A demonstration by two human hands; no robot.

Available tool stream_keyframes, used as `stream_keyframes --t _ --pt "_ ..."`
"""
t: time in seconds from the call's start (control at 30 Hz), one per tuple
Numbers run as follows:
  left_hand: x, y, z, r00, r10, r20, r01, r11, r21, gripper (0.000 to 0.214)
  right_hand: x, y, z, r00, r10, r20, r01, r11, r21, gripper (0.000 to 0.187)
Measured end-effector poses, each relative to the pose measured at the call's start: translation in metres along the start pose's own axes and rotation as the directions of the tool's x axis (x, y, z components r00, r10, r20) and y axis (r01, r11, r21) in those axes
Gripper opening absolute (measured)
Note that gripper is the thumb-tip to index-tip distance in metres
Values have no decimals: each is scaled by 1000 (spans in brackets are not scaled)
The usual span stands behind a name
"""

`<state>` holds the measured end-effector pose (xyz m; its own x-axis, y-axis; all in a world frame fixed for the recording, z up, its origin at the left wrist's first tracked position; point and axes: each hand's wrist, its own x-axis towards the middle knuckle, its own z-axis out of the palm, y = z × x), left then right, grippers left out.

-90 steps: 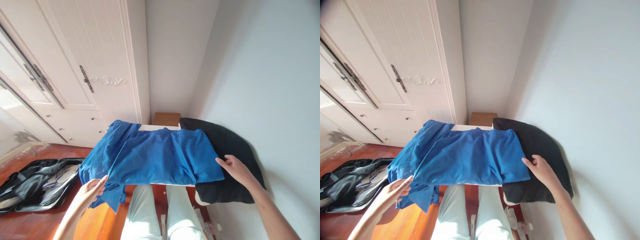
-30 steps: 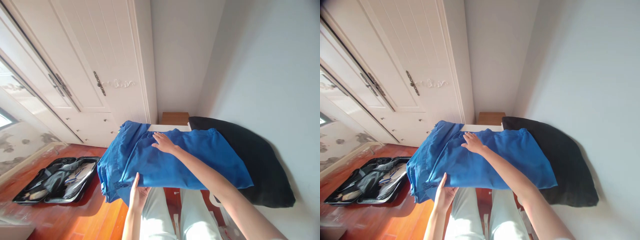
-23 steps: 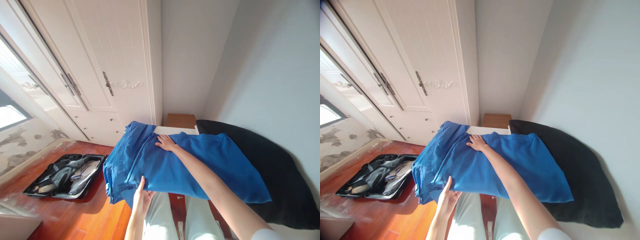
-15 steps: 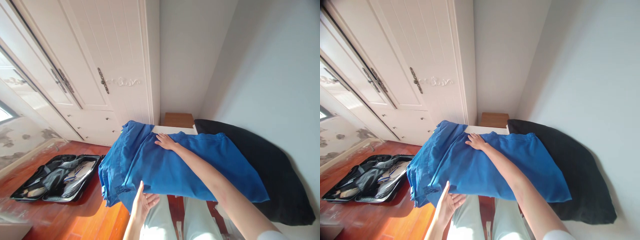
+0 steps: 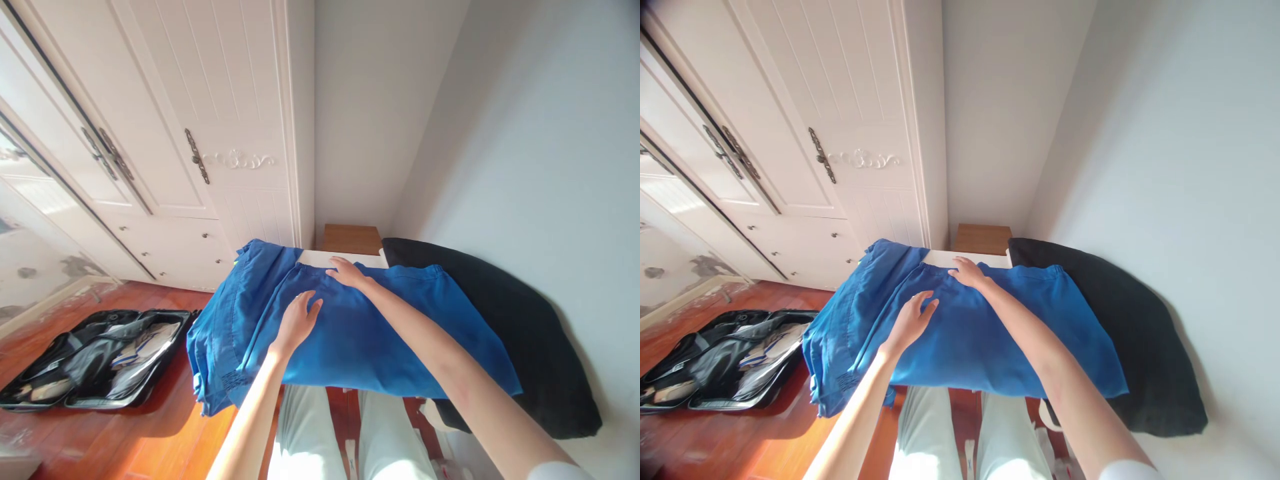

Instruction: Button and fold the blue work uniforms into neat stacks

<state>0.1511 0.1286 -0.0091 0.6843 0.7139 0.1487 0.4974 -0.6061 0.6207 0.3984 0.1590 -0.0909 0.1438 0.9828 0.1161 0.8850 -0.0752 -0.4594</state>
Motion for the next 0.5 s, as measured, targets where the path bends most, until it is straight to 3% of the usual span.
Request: stream_keyframes --t 0.1,0.23,0.4,0.5 --pt "9 -20 21 996 65 54 -76 971 226 41 -13 32 -22 999 47 -9 -48 999 -11 41" --pt "7 -25 42 988 138 76 -155 933 325 48 -28 66 -29 995 89 44 -89 996 12 24" --pt "-7 -17 40 935 332 -127 -303 931 203 27 -26 75 -19 994 99 53 -103 992 77 7" --pt "-31 -11 32 921 309 -238 -285 950 131 24 -22 76 -17 992 99 82 -109 986 128 6"
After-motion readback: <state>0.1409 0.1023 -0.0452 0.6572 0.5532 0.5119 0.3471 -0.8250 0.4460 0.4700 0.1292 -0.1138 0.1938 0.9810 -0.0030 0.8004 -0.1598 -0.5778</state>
